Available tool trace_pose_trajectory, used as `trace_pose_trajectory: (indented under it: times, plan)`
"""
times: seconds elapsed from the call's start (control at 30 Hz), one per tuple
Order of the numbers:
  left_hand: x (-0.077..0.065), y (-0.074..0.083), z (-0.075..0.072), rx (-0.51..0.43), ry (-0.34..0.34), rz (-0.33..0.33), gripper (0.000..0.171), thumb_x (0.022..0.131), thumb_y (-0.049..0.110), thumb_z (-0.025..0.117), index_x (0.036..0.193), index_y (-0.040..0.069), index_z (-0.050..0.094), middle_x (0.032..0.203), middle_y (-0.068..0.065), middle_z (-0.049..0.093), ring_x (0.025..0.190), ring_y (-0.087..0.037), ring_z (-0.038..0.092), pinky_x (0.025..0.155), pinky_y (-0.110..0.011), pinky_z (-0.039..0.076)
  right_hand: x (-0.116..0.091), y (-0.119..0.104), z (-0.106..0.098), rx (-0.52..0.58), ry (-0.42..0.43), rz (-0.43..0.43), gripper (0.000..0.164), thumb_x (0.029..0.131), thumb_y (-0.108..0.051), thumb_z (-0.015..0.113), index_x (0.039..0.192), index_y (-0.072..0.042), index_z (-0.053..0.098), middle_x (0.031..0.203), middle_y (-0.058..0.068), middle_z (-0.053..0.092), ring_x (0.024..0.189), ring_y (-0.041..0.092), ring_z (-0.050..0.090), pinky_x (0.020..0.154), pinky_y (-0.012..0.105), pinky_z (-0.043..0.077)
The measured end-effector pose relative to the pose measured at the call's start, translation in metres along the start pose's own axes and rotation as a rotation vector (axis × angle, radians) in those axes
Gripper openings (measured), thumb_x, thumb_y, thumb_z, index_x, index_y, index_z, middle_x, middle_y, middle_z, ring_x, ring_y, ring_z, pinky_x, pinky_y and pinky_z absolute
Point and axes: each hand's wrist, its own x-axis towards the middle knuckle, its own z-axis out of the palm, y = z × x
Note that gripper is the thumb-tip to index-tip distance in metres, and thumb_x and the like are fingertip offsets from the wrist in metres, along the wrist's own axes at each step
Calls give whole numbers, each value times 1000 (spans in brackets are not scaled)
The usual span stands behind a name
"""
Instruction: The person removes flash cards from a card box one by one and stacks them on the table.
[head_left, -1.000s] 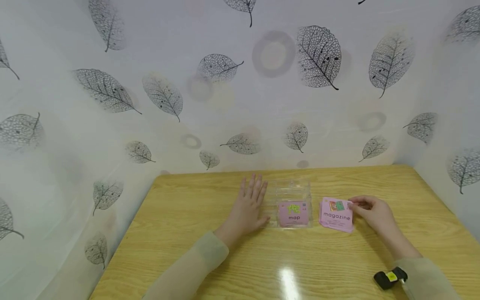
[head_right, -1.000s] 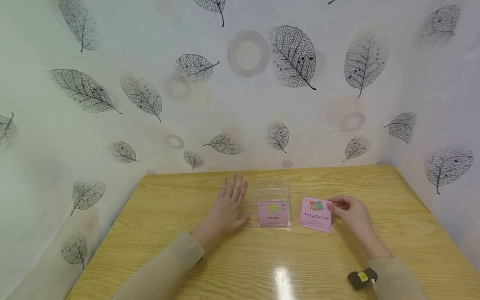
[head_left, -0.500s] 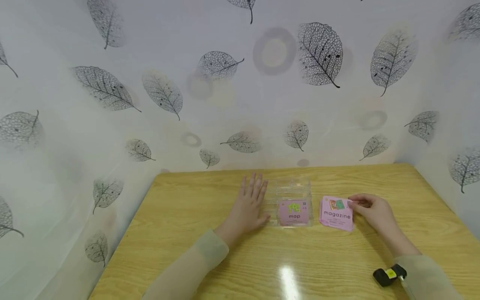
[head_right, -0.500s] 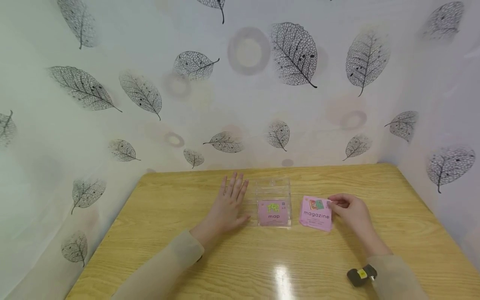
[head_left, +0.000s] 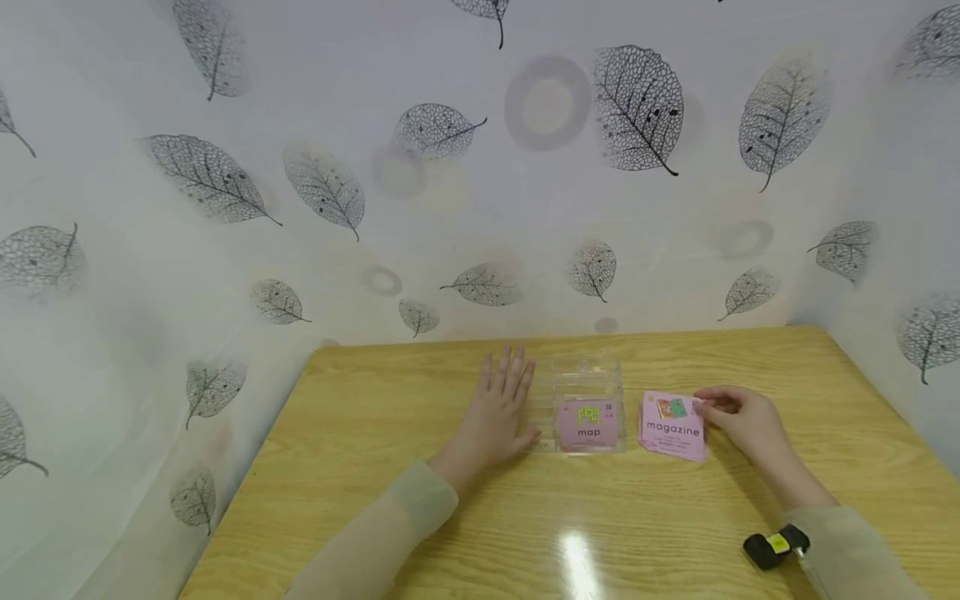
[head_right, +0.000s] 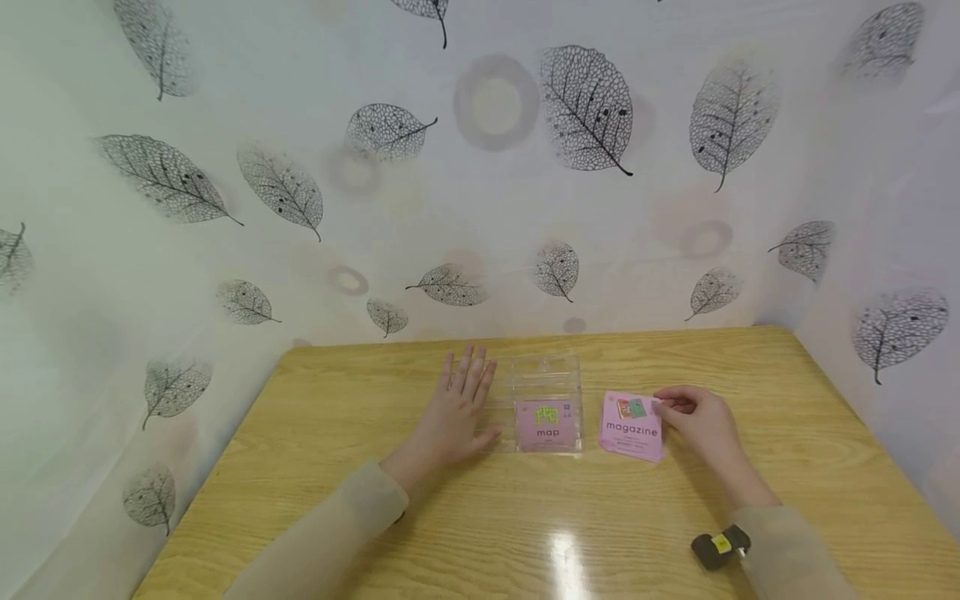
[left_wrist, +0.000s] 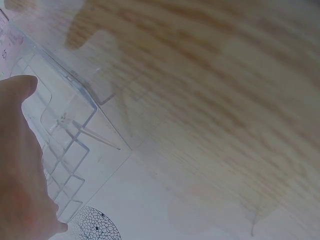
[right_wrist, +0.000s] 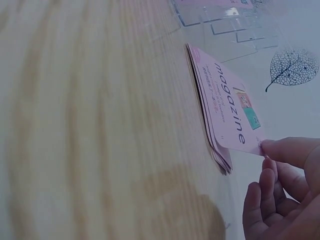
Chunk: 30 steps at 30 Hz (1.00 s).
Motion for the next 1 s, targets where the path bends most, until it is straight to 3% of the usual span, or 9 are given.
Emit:
trace_pose_trajectory:
  times: [0.37, 0.57, 1.0]
  plan:
    - [0, 0, 0, 12, 10, -2, 107, 100, 82, 26, 171, 5, 4, 179, -21, 0, 167, -40, 10, 136, -59, 13, -2, -3, 0, -5, 23, -20, 30, 99, -13, 73, 118, 10, 73, 101, 18, 74, 74, -6, 52, 63, 14, 46]
    - [0, 0, -1, 15, 13, -3, 107, 100, 82, 27, 171, 6, 7, 179, -20, 8, 166, -40, 12, 136, -57, 14, -1, -1, 0, -9, 17, -14, 31, 100, -15, 73, 119, 9, 73, 103, 19, 74, 75, -5, 52, 64, 13, 45]
    - [0, -1, -1, 15, 8, 3, 106, 100, 82, 25, 171, 5, 5, 179, -22, -1, 166, -40, 12, 136, -59, 12, -2, -4, 2, -2, 10, -23, 31, 102, -16, 70, 121, 8, 72, 105, 21, 73, 76, -6, 52, 65, 13, 46]
